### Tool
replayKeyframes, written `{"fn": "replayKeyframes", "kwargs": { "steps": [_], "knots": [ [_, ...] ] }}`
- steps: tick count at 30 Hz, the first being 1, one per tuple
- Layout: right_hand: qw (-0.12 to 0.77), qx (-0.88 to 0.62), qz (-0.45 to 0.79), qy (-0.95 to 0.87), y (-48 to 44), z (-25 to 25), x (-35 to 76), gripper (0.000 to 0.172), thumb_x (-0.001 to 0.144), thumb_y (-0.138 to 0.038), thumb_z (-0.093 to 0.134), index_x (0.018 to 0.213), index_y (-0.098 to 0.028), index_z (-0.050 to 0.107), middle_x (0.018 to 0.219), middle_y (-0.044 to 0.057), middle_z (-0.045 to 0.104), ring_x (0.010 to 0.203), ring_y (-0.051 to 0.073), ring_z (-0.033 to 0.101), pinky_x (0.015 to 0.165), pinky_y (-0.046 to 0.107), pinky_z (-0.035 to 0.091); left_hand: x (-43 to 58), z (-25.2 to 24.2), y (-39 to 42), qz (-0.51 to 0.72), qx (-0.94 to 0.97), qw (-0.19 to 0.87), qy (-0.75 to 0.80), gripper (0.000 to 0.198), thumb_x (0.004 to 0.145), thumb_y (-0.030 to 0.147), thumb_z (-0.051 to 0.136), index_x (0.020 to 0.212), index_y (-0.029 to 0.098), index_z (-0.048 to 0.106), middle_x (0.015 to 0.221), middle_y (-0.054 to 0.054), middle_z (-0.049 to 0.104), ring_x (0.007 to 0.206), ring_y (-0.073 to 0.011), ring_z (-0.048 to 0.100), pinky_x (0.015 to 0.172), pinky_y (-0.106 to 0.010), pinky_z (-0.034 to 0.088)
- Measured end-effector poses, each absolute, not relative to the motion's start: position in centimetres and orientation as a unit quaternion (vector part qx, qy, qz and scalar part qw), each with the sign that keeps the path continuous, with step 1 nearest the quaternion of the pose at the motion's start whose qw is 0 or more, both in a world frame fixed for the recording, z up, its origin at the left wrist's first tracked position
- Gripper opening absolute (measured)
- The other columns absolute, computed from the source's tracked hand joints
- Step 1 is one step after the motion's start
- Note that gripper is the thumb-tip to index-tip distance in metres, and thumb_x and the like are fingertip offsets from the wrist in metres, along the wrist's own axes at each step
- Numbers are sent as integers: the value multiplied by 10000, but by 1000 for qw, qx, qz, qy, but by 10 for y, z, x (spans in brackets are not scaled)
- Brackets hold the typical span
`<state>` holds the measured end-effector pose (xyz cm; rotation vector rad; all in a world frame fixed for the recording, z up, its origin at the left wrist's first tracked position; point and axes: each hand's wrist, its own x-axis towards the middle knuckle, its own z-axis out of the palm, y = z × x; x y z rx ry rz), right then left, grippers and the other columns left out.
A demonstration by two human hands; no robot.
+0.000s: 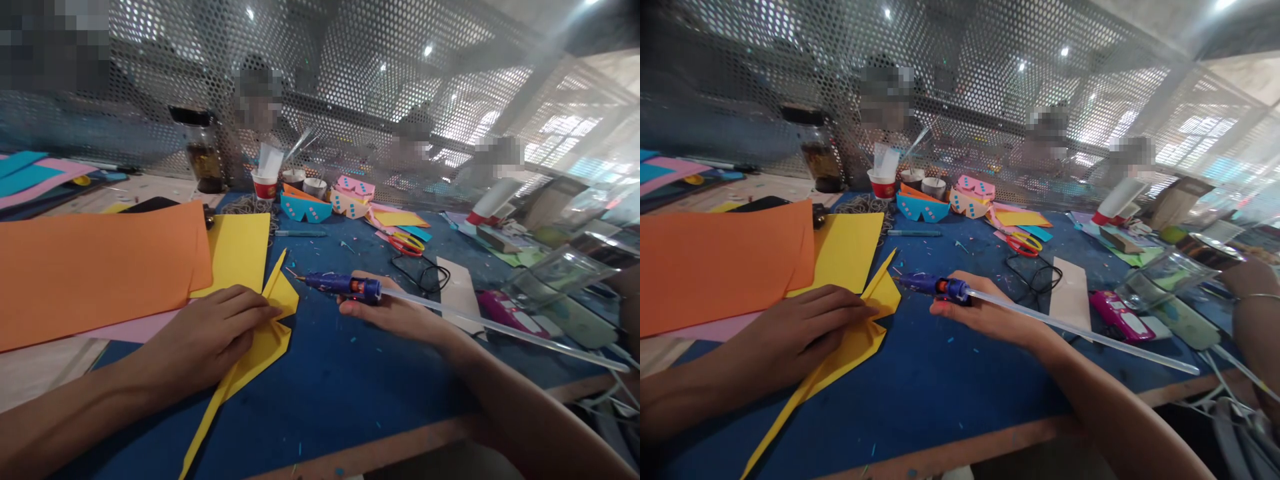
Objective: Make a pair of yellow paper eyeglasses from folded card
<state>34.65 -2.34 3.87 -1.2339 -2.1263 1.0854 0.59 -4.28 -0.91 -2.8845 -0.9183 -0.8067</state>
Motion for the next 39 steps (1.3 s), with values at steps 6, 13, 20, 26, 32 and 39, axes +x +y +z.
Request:
{"fn": "replayKeyframes", "kwargs": {
  "steps": [6,13,20,26,32,39],
  "knots": [
    [247,-430,283,-821,-19,35,345,319,1004,-513,753,961,-209,666,894,-2,685,738,138,573,668,254,415,3,-12,-45,-253,-920,9,-299,430,1034,7,430,1271,218,720,1198,-58,773,1079,-235,710,899,-369,602],
    [223,-435,147,-860,-8,15,354,267,1040,-487,714,1121,-234,690,987,45,780,803,187,685,717,269,420,2,-15,-43,-255,-933,-14,-252,398,1055,63,464,1274,259,733,1158,-77,759,1044,-236,699,840,-359,588],
    [221,-419,140,-870,-4,9,357,240,1031,-459,739,1135,-246,702,984,35,790,802,187,702,716,263,426,4,-18,-41,-238,-943,13,-233,437,1014,22,507,1305,260,730,1104,-88,741,956,-242,684,764,-352,556],
    [224,-410,142,-873,-4,8,358,234,1032,-450,747,1130,-243,699,981,33,786,802,181,694,714,262,421,6,-16,-40,-238,-944,39,-223,428,1032,13,455,1271,243,726,1083,-97,737,933,-242,673,750,-353,538],
    [210,-423,141,-870,-4,11,357,207,1039,-433,730,1126,-248,698,1003,33,790,823,187,699,722,268,415,6,-14,-40,-228,-948,62,-214,402,1038,28,478,1279,232,726,1037,-94,731,876,-237,655,730,-356,531],
    [188,-487,106,-846,-11,20,355,212,1018,-328,720,1201,-255,640,1029,26,791,831,210,702,745,287,407,5,-16,-39,-225,-949,54,-215,475,987,-21,469,1290,252,711,1093,-93,746,950,-247,675,757,-345,535]
  ]
}}
